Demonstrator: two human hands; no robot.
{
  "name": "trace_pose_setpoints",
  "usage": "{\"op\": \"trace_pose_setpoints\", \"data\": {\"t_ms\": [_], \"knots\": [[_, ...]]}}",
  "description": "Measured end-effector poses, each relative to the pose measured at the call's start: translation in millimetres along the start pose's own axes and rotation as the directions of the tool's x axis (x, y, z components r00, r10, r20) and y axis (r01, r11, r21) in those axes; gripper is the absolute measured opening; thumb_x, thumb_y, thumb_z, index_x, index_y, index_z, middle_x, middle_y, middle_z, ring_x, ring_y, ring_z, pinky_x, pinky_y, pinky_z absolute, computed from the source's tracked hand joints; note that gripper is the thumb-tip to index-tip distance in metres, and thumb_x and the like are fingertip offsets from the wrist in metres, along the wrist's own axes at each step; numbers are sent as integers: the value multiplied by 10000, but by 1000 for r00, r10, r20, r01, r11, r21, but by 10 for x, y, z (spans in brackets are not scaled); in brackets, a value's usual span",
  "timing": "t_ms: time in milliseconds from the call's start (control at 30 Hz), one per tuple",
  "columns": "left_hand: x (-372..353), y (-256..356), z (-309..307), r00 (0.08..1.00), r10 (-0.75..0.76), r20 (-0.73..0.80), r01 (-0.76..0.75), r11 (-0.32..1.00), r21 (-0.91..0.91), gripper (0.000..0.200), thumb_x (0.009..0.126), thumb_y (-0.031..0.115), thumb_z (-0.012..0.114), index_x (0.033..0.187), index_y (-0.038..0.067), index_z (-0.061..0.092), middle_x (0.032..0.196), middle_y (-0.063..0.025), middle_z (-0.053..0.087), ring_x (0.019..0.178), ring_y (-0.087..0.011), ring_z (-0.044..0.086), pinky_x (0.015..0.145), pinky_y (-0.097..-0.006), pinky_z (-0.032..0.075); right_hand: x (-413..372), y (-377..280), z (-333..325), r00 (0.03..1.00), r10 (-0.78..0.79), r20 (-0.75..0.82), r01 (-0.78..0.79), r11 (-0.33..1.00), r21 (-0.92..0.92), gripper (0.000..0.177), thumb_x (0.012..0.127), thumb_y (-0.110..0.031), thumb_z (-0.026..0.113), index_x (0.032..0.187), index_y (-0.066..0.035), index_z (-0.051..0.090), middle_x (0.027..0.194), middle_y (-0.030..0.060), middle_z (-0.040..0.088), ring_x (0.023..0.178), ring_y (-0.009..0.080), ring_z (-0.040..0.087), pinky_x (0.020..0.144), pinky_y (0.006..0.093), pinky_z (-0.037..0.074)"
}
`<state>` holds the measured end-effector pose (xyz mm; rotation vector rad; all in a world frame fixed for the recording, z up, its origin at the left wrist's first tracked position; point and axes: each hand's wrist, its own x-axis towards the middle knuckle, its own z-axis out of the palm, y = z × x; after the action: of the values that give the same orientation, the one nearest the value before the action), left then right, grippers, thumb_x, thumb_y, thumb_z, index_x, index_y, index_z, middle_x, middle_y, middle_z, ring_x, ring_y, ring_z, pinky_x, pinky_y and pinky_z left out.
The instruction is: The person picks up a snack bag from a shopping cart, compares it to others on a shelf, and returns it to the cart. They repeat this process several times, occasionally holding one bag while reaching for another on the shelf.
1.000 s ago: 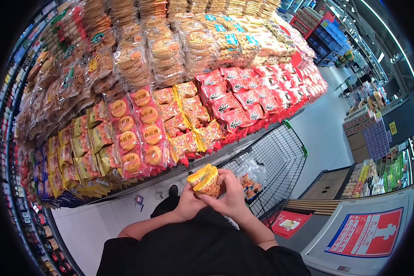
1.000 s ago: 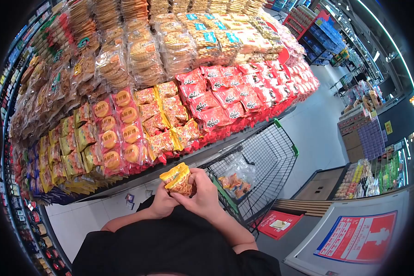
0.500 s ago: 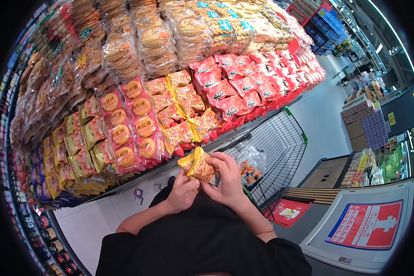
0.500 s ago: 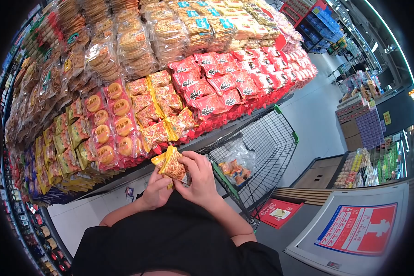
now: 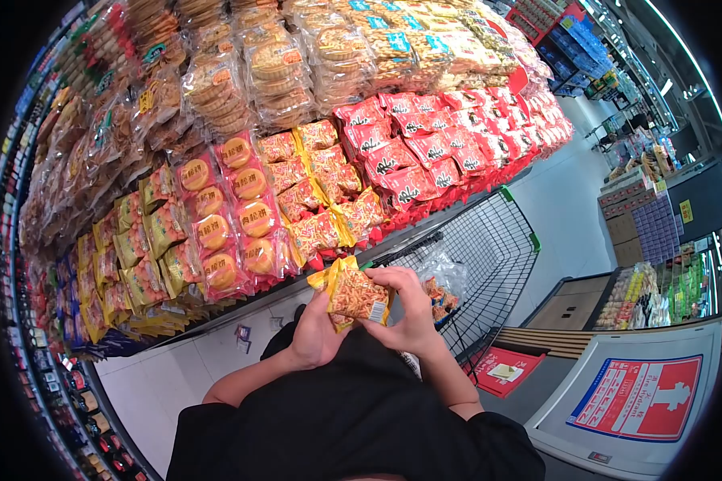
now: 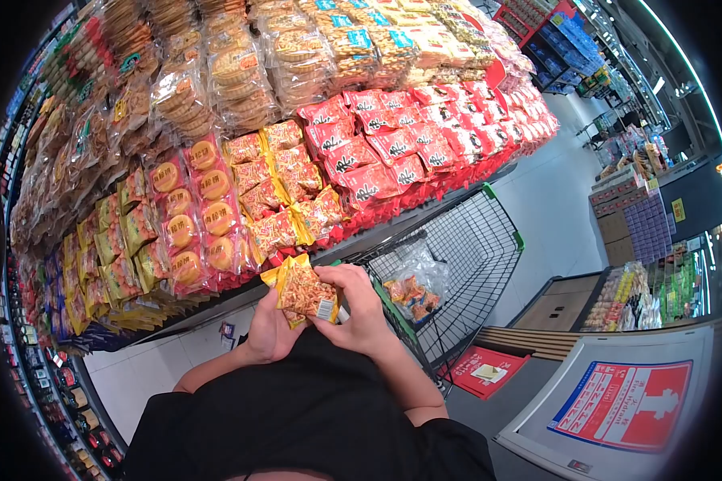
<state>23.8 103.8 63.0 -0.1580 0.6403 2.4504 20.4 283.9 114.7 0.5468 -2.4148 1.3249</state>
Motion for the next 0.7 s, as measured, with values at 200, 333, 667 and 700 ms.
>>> {"op": "trace_pose_setpoints", "data": {"t_ms": [200, 333, 667, 700], "knots": [[32, 22, 32, 990, 8, 143, -6, 1000, -19, 533, 1037, 379, 400, 1487, 113, 295, 1443, -90, 463, 1333, -232, 471, 1093, -447, 393, -227, 90, -80, 925, 379, 7, -287, 688, 667, 512, 773, -128, 737, 1219, 15, 531, 1094, 132, 651, 1022, 211, 637, 914, 348, 498], [54, 24, 14, 999, -31, 15, 31, 999, 13, 555, 1019, 315, 478, 1483, 77, 286, 1422, -87, 474, 1333, -237, 468, 1089, -421, 404, -200, 122, -140, 806, 554, 207, -449, 345, 824, 361, 984, -311, 550, 1150, 9, 528, 864, 83, 652, 562, 113, 609, 470, 212, 467], [34, -44, 8, 996, 70, 48, -78, 976, 205, 561, 975, 162, 575, 1451, 47, 301, 1377, -131, 508, 1258, -253, 545, 1060, -433, 454, -156, 107, -3, 718, 623, 309, -638, 413, 649, 449, 1068, -431, 328, 1163, -26, 498, 748, 69, 636, 458, 69, 533, 341, 190, 339], [31, -44, 12, 996, 70, 46, -78, 974, 212, 539, 979, 156, 563, 1443, 48, 310, 1371, -127, 512, 1249, -251, 553, 1054, -432, 461, -164, 136, -15, 731, 598, 328, -634, 419, 650, 462, 1070, -436, 312, 1169, -26, 498, 743, 70, 638, 461, 67, 524, 350, 189, 331]]}}
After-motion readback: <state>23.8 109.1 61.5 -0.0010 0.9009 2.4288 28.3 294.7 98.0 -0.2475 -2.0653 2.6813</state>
